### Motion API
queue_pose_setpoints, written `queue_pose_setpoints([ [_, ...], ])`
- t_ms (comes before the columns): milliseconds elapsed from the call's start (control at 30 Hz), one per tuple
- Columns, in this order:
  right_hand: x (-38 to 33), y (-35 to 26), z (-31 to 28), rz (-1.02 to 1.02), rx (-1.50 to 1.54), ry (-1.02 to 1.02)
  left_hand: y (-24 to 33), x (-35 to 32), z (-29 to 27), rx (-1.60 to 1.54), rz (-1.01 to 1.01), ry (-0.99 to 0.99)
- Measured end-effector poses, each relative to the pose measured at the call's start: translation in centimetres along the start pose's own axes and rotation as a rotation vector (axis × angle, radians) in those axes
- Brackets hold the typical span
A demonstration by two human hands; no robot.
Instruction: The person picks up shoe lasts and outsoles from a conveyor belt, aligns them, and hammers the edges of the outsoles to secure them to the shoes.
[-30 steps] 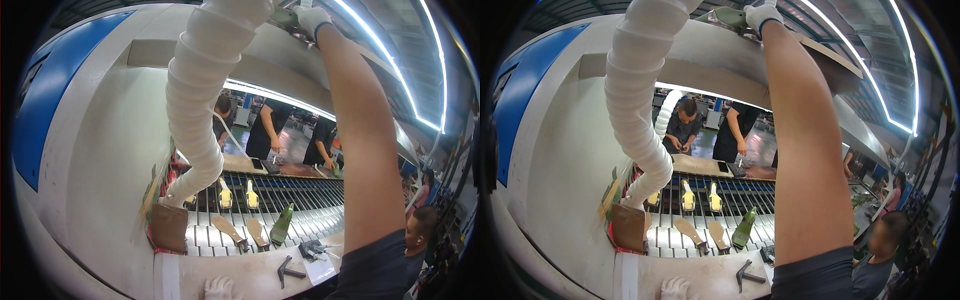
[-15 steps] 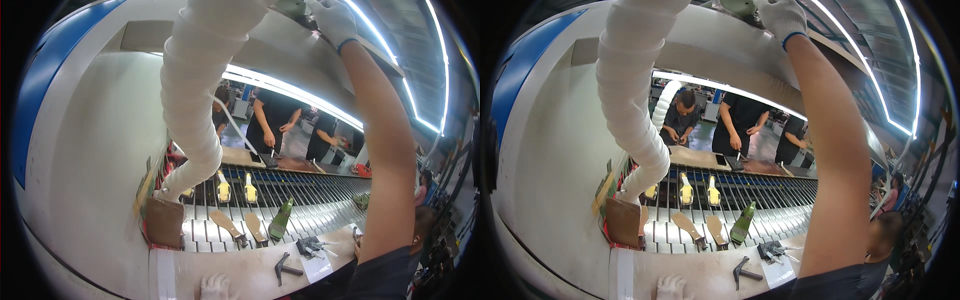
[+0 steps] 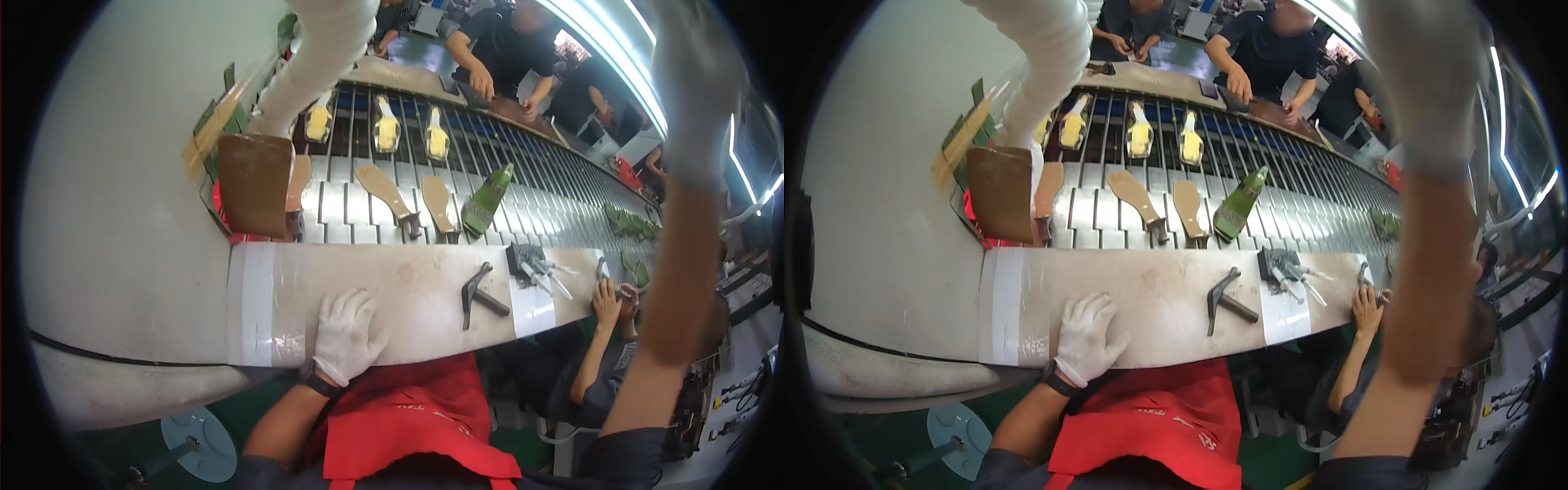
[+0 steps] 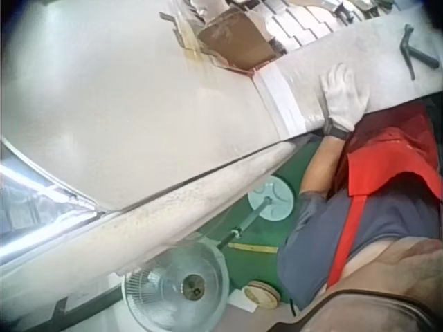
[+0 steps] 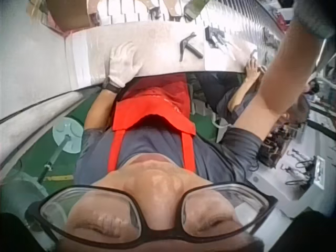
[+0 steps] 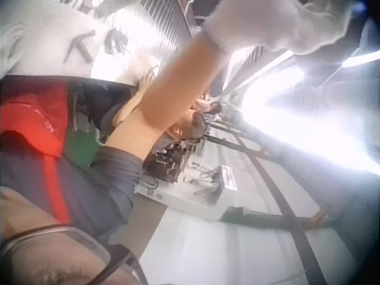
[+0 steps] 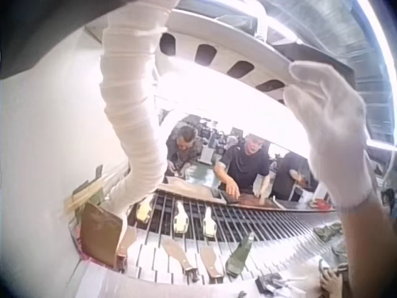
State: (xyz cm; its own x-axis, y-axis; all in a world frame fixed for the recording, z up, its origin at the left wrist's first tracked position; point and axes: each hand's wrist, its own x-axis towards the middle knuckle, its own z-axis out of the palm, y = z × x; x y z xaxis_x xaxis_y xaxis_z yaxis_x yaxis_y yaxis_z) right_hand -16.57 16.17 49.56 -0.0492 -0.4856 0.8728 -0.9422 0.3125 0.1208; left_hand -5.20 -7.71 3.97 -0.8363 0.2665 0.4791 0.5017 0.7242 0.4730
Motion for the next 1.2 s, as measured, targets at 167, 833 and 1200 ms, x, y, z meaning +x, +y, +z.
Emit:
queue_pose_setpoints([
  [167,-22.9,-6.2,7.1,0.562,-0.266,-0.267,0.5,0.9,-0.4,0.005,0.04,-0.085],
  [833,-43.7,5.4,15.6,1.434,-0.179,-0.147,-5.4,43.9,21.7,0.168,-0.339,-0.414],
  [1200,-44.7,6.9,16.0,1.328,-0.187,-0.132,-6.4,50.2,27.7,0.231,-0.419,-0.01],
])
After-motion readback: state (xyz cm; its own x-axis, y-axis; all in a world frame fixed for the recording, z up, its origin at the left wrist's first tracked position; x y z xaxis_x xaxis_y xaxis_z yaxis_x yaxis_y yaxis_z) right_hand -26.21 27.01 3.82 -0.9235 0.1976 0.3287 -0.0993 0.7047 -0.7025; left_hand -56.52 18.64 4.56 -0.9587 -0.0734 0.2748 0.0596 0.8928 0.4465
